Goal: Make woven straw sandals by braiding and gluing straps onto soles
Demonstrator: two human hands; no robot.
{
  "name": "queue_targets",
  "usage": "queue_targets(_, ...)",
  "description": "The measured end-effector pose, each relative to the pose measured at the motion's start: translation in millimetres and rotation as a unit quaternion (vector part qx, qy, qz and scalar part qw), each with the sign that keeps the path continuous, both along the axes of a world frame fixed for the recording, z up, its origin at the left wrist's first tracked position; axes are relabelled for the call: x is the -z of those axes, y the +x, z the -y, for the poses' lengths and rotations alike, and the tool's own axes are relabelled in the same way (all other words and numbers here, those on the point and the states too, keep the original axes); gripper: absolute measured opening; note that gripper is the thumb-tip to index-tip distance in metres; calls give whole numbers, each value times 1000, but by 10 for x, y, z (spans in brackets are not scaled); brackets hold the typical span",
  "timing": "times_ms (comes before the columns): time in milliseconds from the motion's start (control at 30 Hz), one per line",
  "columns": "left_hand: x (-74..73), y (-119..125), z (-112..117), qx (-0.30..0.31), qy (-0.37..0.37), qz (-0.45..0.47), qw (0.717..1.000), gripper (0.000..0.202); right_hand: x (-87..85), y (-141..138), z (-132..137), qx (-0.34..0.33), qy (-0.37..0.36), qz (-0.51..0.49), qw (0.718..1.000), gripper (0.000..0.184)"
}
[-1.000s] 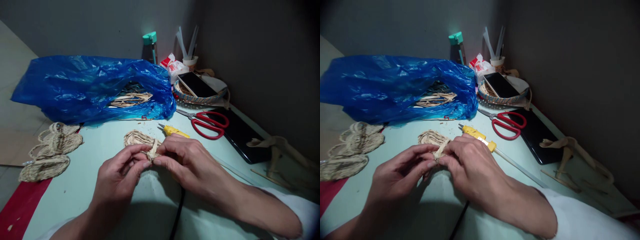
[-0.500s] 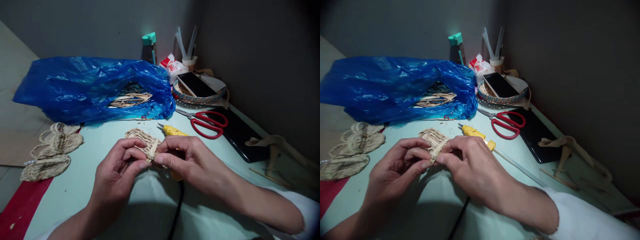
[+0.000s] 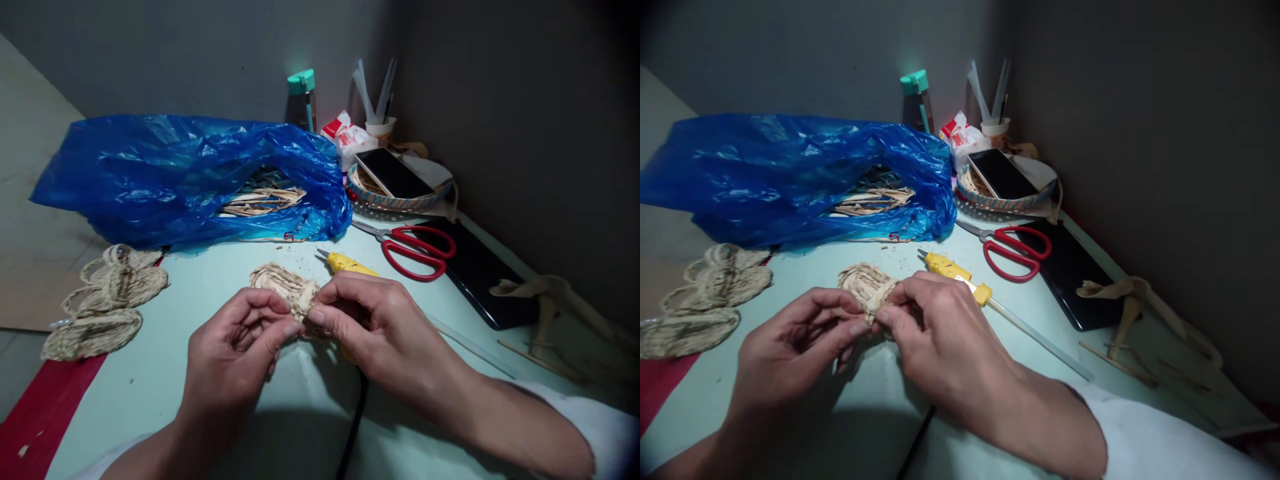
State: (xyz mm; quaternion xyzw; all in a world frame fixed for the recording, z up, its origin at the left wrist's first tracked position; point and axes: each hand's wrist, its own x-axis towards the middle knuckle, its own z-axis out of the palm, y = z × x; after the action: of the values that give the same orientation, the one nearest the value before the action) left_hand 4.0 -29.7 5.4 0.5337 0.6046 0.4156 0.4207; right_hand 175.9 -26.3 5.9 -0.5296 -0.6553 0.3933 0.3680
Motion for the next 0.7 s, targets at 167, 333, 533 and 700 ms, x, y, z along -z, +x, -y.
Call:
queue_targets(167,68,-34,-17,3,72,-73,995,3,15,-11,-15,-16,24,45,999,15)
queue_targets(333,125,-86,-35,58,156,-100,981,14,13,-3,-19,-53,34,63,996,16)
queue_targets(533,100,-116,-33,113,174,-127,970,23,38,3,-1,-64,43,69,995,16)
queue_targets(700,79,-119,-78,134,172,-85,972,28,41,41,-23,-76,71,81,991,16)
